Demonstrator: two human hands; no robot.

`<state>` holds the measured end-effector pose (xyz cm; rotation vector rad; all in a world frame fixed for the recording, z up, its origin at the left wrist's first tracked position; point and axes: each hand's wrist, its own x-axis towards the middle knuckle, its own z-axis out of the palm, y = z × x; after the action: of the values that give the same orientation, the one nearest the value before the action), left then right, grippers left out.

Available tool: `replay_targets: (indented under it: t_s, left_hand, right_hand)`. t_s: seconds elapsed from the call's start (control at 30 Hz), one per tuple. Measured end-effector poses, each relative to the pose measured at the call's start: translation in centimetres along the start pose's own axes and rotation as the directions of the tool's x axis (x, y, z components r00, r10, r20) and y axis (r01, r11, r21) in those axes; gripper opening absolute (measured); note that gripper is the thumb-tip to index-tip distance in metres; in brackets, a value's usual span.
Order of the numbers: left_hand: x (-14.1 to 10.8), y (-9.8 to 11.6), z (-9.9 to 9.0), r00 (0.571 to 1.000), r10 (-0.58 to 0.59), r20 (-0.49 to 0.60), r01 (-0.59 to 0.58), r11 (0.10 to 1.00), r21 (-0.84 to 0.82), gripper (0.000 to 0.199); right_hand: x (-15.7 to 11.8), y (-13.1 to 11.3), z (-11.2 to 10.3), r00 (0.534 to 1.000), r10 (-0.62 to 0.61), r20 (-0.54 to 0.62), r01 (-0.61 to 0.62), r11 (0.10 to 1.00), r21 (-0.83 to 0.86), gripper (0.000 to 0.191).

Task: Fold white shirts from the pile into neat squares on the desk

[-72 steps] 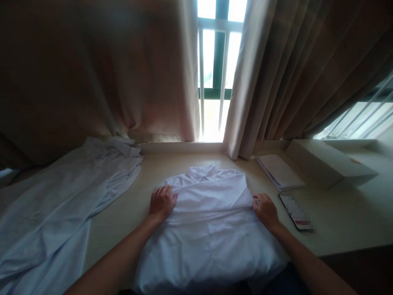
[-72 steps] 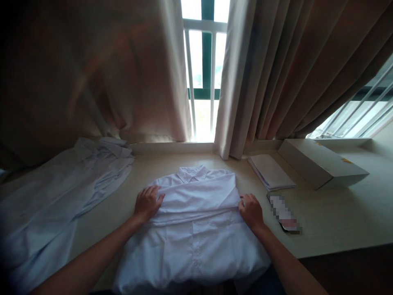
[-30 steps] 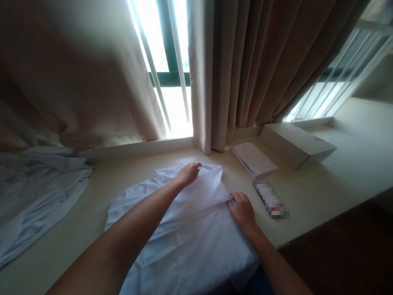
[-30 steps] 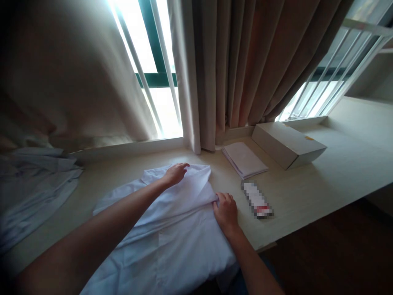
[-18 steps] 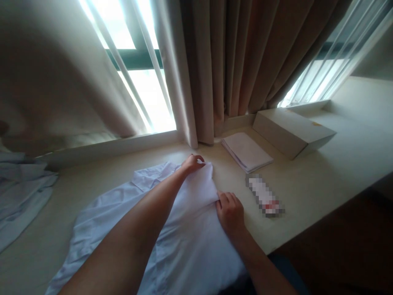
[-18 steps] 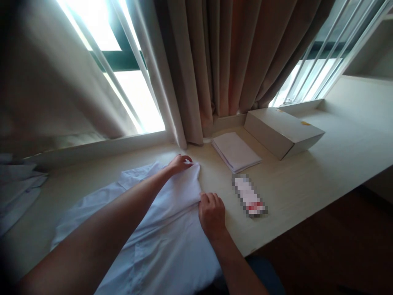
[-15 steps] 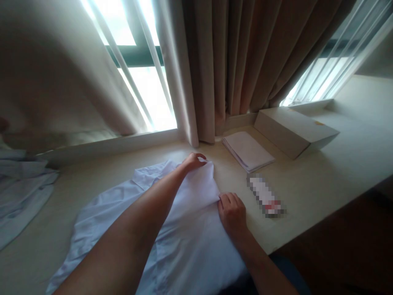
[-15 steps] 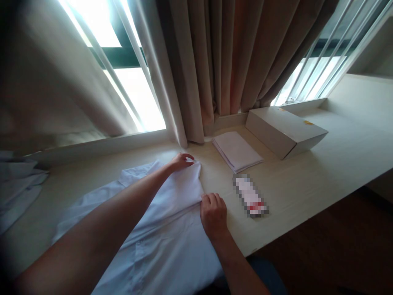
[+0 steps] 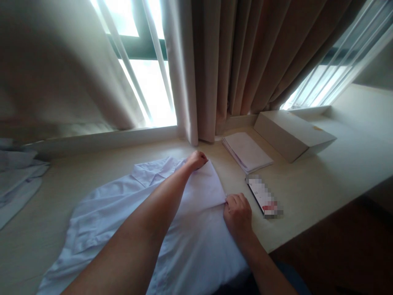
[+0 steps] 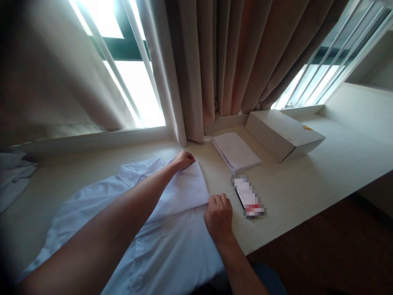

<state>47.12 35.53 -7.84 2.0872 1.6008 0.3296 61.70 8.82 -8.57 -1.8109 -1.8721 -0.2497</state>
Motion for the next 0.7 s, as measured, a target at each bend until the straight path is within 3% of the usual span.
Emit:
replay_targets:
  t_s: [0.27,0.43,0.5,0.57,0.7]
  left_hand:
    - [-0.4,0.2,0.3,0.998,0.003,-0.065,-0.003,1.000,-0.009,0.025]
    - [-2.6,1.0,-1.1,0.980,0.054,-0.190,-0.057,0.998,-0.011,0.037]
    - [-4.4,0.8,-2.2,0.963,0.096,-0.252,-0.103,0.995,-0.012,0.036]
    - [-7.3,-0.1,-3.5,0.947,0.149,-0.284,-0.156,0.988,-0.001,0.031]
    - [-15.8,-4.8,-6.3,0.946,0.198,-0.256,-0.176,0.979,0.105,0.030]
  right_hand:
    - [0.2,-0.5,-1.3,0.996,0.015,0.090,-0.009,0.997,-0.073,0.016]
    - [0.8,-1.1,-1.5,0.999,0.022,-0.040,-0.020,0.999,0.049,0.029]
    - [1.0,-1.6,-1.4,0.996,-0.050,-0.073,0.057,0.993,0.105,0.037]
    - [0.9,-2.2,-1.2,0.993,-0.115,-0.029,0.117,0.986,0.118,0.039]
    - [0.2,-2.8,-1.2,0.985,-0.092,0.146,0.083,0.994,0.064,0.031]
